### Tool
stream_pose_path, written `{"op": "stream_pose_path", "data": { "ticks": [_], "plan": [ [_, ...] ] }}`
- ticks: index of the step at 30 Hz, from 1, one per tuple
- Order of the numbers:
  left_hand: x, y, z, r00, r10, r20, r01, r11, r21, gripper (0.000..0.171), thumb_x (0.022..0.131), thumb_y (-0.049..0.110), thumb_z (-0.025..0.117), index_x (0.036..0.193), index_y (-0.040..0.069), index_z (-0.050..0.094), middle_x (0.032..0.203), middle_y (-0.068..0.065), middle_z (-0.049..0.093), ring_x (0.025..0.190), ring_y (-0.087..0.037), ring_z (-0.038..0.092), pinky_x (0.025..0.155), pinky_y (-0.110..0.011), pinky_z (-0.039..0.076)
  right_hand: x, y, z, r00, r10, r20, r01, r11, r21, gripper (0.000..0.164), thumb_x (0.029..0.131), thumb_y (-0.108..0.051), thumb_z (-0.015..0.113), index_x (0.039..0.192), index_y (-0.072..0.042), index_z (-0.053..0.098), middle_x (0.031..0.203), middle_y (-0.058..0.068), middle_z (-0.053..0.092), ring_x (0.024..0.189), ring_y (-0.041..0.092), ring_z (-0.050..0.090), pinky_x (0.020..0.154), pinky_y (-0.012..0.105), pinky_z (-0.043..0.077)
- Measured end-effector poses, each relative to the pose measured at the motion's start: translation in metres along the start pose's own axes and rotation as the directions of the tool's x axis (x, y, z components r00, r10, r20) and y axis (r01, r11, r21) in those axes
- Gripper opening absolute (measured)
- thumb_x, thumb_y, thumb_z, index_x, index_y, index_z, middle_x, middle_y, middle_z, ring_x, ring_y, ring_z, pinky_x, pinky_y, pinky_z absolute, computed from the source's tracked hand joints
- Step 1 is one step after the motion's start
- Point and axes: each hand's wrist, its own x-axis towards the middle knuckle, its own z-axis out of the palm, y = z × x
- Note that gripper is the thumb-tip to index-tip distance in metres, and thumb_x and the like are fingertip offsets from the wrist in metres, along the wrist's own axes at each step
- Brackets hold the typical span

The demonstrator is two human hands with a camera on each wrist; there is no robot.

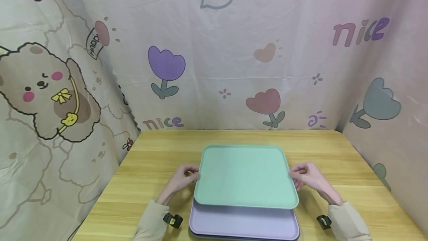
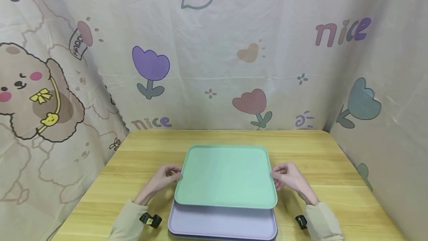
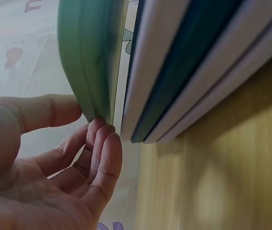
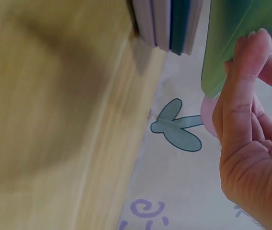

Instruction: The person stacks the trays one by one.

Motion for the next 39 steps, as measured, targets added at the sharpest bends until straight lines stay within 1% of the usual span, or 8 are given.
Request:
{"op": "stream_pose_path", "data": {
  "ticks": [11, 20, 23, 25, 29, 33, 36, 39],
  "plan": [
    [-0.009, -0.009, -0.003, 0.996, 0.086, -0.032, -0.081, 0.986, 0.147, 0.018, 0.086, 0.01, 0.072, 0.099, -0.003, 0.074, 0.089, -0.013, 0.073, 0.077, -0.008, 0.058, 0.068, -0.018, 0.05, 0.002, 0.009, 0.004, 0.994, 0.006, 0.11, -0.008, 1.0, 0.02, 0.026, 0.091, -0.01, 0.066, 0.098, 0.015, 0.063, 0.071, 0.005, 0.069, 0.058, 0.011, 0.065, 0.057, 0.031, 0.062],
    [-0.016, 0.001, -0.008, 0.999, 0.048, 0.012, -0.05, 0.975, 0.219, 0.021, 0.081, 0.008, 0.073, 0.098, -0.004, 0.073, 0.083, -0.007, 0.07, 0.074, -0.009, 0.058, 0.064, -0.017, 0.051, 0.004, 0.012, 0.007, 0.987, -0.015, 0.161, 0.02, 0.999, -0.032, 0.02, 0.091, -0.009, 0.064, 0.093, 0.011, 0.064, 0.071, 0.005, 0.067, 0.059, 0.011, 0.064, 0.054, 0.029, 0.06],
    [-0.015, 0.002, -0.011, 0.999, 0.029, 0.03, -0.034, 0.978, 0.204, 0.041, 0.082, 0.01, 0.076, 0.116, -0.011, 0.065, 0.096, -0.015, 0.07, 0.084, -0.02, 0.064, 0.074, -0.025, 0.058, 0.006, 0.012, 0.005, 0.989, -0.039, 0.144, 0.046, 0.998, -0.051, 0.022, 0.094, -0.01, 0.063, 0.096, 0.011, 0.063, 0.074, 0.007, 0.067, 0.06, 0.01, 0.063, 0.054, 0.028, 0.059],
    [-0.01, 0.001, -0.012, 0.999, 0.014, 0.042, -0.021, 0.985, 0.172, 0.057, 0.086, 0.014, 0.076, 0.132, -0.011, 0.055, 0.117, -0.024, 0.067, 0.101, -0.034, 0.066, 0.088, -0.038, 0.06, 0.01, 0.012, 0.005, 0.993, -0.057, 0.105, 0.063, 0.997, -0.051, 0.029, 0.095, -0.011, 0.063, 0.107, 0.015, 0.061, 0.082, 0.012, 0.068, 0.064, 0.012, 0.063, 0.057, 0.03, 0.06],
    [0.009, -0.006, -0.014, 0.995, 0.012, 0.096, -0.022, 0.995, 0.098, 0.068, 0.099, 0.017, 0.063, 0.154, -0.005, 0.03, 0.157, -0.031, 0.035, 0.14, -0.052, 0.04, 0.115, -0.061, 0.04, 0.024, 0.011, 0.006, 0.998, -0.065, 0.015, 0.066, 0.996, -0.053, 0.051, 0.096, -0.014, 0.064, 0.136, 0.014, 0.049, 0.114, 0.03, 0.065, 0.082, 0.016, 0.068, 0.07, 0.033, 0.063],
    [0.029, -0.015, -0.013, 0.978, 0.095, 0.184, -0.099, 0.995, 0.014, 0.063, 0.103, 0.004, 0.049, 0.157, -0.005, 0.019, 0.163, -0.03, 0.021, 0.15, -0.052, 0.022, 0.121, -0.063, 0.027, 0.036, 0.012, 0.008, 0.997, -0.076, 0.032, 0.077, 0.996, -0.043, 0.06, 0.099, -0.015, 0.061, 0.147, 0.013, 0.038, 0.141, 0.038, 0.049, 0.108, 0.031, 0.069, 0.083, 0.033, 0.063],
    [0.033, -0.019, -0.012, 0.962, 0.16, 0.222, -0.158, 0.987, -0.027, 0.06, 0.103, -0.001, 0.045, 0.156, -0.008, 0.019, 0.163, -0.031, 0.022, 0.15, -0.051, 0.02, 0.121, -0.064, 0.026, 0.039, 0.014, 0.008, 0.994, -0.093, 0.063, 0.094, 0.995, -0.012, 0.06, 0.1, -0.013, 0.06, 0.148, 0.014, 0.036, 0.145, 0.04, 0.044, 0.119, 0.043, 0.063, 0.088, 0.034, 0.062],
    [0.031, -0.02, -0.013, 0.959, 0.166, 0.23, -0.161, 0.986, -0.041, 0.061, 0.101, 0.0, 0.048, 0.155, -0.009, 0.021, 0.162, -0.032, 0.023, 0.15, -0.052, 0.02, 0.121, -0.066, 0.022, 0.038, 0.016, 0.006, 0.993, -0.101, 0.064, 0.102, 0.995, -0.009, 0.058, 0.098, -0.012, 0.062, 0.146, 0.013, 0.04, 0.145, 0.038, 0.047, 0.122, 0.046, 0.061, 0.09, 0.032, 0.062]
  ]
}}
